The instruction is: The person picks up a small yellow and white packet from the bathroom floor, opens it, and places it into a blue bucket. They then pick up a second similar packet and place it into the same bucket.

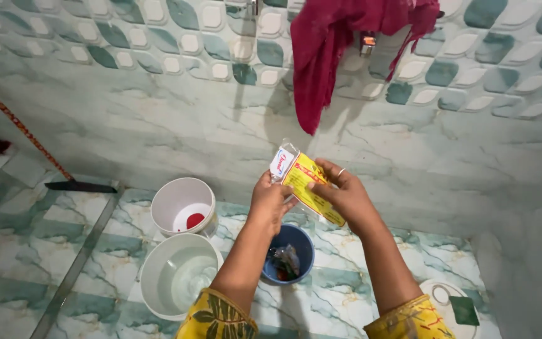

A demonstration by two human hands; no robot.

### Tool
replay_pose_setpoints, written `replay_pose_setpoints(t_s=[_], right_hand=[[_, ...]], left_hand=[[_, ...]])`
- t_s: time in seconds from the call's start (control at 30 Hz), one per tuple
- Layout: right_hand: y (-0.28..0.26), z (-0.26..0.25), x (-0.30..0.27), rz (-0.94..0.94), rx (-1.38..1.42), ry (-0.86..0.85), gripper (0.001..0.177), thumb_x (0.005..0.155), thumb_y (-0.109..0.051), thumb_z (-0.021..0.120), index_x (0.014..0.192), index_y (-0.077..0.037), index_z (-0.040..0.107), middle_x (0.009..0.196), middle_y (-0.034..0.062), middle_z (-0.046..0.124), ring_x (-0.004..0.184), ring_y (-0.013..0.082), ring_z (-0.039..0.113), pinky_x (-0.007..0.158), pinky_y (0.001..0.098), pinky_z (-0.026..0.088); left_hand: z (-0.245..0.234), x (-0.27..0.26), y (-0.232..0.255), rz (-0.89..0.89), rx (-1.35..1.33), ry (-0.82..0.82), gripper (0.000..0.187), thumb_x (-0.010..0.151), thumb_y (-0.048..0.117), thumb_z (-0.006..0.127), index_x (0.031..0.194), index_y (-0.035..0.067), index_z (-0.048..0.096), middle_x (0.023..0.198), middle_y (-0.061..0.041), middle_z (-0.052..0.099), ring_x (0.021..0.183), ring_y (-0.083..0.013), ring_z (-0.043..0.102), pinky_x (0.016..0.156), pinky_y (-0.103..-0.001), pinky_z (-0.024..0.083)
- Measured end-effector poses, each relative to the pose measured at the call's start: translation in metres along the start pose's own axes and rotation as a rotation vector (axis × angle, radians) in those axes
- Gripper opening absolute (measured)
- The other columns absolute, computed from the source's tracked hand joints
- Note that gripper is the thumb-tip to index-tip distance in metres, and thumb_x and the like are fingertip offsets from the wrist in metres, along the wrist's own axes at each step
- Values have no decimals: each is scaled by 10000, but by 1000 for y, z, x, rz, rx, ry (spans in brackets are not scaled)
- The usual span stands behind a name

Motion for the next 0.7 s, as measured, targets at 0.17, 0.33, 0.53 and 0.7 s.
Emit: replay_pose_setpoints(t_s=[0.17, 0.33, 0.53, 0.7], right_hand=[[-2, 26, -3, -51, -12, -142, 709, 789, -66, 783, 1443, -10, 516, 1304, 64, 679, 1139, 136, 645, 984, 285, 497], [-1, 28, -4, 4, -110, -108, 689, 818, -98, 778, 1449, -6, 517, 1279, 74, 705, 1110, 137, 665, 954, 294, 515], [-5, 29, -9, 24, -150, -86, 654, 828, -121, 772, 1435, -15, 552, 1228, 79, 732, 1037, 128, 676, 907, 289, 530], [-7, 30, -13, 23, -166, -60, 637, 830, -124, 773, 1423, -14, 570, 1199, 75, 742, 998, 119, 674, 885, 284, 534]], left_hand=[[-6, 4, 2, -12, -5, -20, 537, 847, -70, 531, 1359, 93, 505, 1205, -107, 648, 1064, -236, 664, 905, -445, 567], [-11, 4, 9, -41, 20, 2, 552, 862, -39, 545, 1382, 134, 479, 1218, -103, 647, 1087, -228, 656, 884, -438, 570], [-9, 6, 7, -55, 33, -31, 540, 867, -25, 566, 1379, 127, 491, 1216, -104, 643, 1075, -215, 642, 852, -418, 560], [-8, 6, 7, -71, 27, -48, 512, 875, -10, 567, 1360, 142, 512, 1209, -96, 646, 1073, -211, 653, 845, -412, 566]])
Point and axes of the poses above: each hand's wrist, its own x-axis towards the middle knuckle, its own z-axis out of the palm, y = z × x, the point moved 8 cm from there along x, towards the middle knuckle
